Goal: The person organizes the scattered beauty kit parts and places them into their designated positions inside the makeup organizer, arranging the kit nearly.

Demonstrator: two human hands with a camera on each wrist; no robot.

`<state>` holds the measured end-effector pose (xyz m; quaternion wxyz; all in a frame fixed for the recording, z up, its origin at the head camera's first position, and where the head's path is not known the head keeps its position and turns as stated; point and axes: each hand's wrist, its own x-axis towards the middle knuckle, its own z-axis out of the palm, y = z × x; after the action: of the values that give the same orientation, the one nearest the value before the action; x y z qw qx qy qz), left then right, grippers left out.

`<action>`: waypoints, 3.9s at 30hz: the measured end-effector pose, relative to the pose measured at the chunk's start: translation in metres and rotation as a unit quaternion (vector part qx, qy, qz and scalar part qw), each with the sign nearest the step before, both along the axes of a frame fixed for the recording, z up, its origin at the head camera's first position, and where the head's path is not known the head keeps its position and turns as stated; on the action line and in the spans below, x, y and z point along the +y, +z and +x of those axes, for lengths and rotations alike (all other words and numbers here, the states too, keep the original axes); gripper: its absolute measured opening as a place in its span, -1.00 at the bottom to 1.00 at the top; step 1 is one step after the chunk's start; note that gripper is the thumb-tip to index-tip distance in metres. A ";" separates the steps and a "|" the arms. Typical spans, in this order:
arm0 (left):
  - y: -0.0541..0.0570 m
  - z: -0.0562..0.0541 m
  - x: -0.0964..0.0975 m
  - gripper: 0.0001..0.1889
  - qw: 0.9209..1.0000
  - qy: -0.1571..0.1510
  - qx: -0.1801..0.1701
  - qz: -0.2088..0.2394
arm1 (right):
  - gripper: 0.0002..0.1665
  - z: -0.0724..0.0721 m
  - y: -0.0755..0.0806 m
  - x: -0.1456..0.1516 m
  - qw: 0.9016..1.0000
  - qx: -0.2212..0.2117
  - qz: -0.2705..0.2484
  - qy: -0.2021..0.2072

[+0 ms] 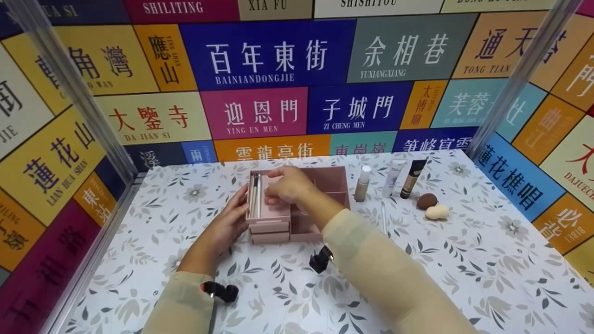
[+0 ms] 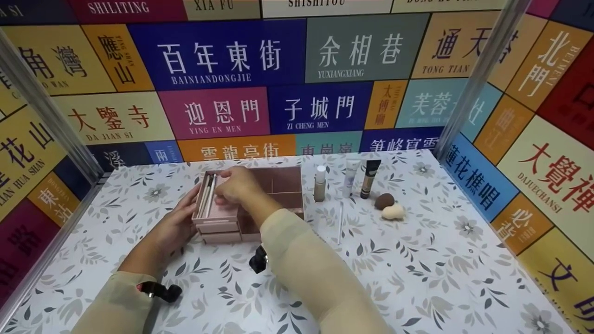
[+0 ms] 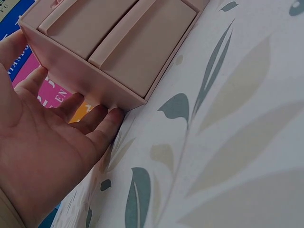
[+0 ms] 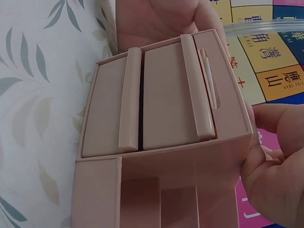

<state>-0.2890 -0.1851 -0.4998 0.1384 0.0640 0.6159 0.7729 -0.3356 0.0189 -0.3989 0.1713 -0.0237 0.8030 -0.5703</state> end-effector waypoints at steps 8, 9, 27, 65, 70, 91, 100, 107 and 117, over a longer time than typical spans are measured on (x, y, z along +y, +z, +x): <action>0.000 0.002 -0.001 -0.27 1.000 0.002 -0.002 0.000 | -0.35 -0.001 -0.008 0.009 0.993 -0.016 -0.114 -0.004; 0.000 0.002 -0.001 -0.27 1.000 0.002 -0.003 -0.004 | -0.37 0.000 -0.010 0.010 0.990 -0.021 -0.140 -0.011; 0.002 0.001 0.000 -0.29 1.000 0.002 -0.009 -0.016 | -0.34 0.048 -0.024 0.086 0.969 0.027 -0.243 -0.028; 0.001 0.002 -0.001 -0.30 1.000 0.006 -0.002 -0.024 | -0.17 0.044 -0.083 0.288 0.978 -0.010 -0.160 -0.135; 0.002 0.003 -0.001 -0.32 1.000 0.008 -0.006 -0.029 | -0.18 0.039 -0.097 0.294 0.986 0.001 -0.083 -0.141; 0.001 0.002 0.000 -0.29 1.000 -0.003 -0.001 -0.006 | 0.03 0.037 -0.097 0.286 0.975 0.050 0.197 -0.090; 0.001 0.003 0.000 -0.30 1.000 -0.006 0.003 -0.005 | -0.23 0.035 -0.094 0.287 0.975 0.026 0.193 -0.106; 0.000 0.002 0.000 -0.29 1.000 -0.001 0.004 -0.006 | -0.38 0.040 -0.091 0.287 0.979 0.038 0.160 -0.124; 0.000 0.002 0.000 -0.30 1.000 0.006 -0.003 -0.004 | -0.27 0.048 -0.074 0.281 0.990 -0.040 -0.073 -0.117</action>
<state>-0.2866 -0.1853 -0.4995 0.1363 0.0573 0.6191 0.7713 -0.2879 0.2999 -0.4733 0.1332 0.0807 0.7492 -0.6438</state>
